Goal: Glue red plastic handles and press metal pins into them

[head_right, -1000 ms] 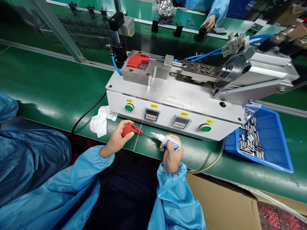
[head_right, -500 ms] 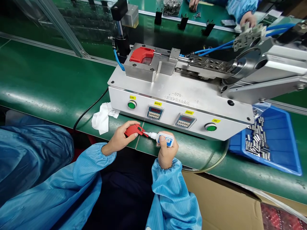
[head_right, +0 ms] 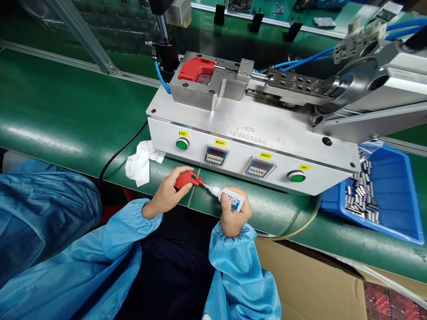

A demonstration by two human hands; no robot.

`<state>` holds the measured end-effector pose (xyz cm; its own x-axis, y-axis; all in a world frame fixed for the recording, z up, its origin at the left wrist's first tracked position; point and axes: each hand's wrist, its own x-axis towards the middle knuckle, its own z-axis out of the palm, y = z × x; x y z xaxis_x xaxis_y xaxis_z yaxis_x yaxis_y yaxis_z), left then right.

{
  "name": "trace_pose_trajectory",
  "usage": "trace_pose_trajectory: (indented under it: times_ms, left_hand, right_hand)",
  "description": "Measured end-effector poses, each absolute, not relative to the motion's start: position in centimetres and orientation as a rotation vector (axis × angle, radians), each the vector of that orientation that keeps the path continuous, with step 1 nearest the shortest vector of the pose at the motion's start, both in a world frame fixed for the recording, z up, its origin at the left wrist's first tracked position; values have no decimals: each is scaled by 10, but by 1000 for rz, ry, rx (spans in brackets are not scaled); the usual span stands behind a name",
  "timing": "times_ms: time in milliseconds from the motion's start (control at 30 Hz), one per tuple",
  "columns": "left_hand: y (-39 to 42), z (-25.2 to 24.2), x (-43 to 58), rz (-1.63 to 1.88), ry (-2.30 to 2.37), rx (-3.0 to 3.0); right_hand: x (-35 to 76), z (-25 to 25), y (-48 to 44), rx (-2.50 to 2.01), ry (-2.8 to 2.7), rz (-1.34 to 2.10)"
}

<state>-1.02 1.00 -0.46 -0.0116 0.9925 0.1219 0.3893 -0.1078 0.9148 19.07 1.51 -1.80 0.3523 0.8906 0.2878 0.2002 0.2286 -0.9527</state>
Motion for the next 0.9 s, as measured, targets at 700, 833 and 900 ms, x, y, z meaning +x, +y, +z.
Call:
trace_pose_trajectory:
  times_ms: [700, 833, 900]
  left_hand:
    - [9, 0, -10, 1100, 1479, 1587]
    - [9, 0, -10, 1103, 1477, 1575]
    - [10, 0, -10, 1097, 1470, 1570]
  right_hand:
    - [189, -18, 12, -1352, -1146, 639]
    - [191, -18, 12, -1358, -1147, 641]
    - [191, -17, 12, -1365, -1158, 643]
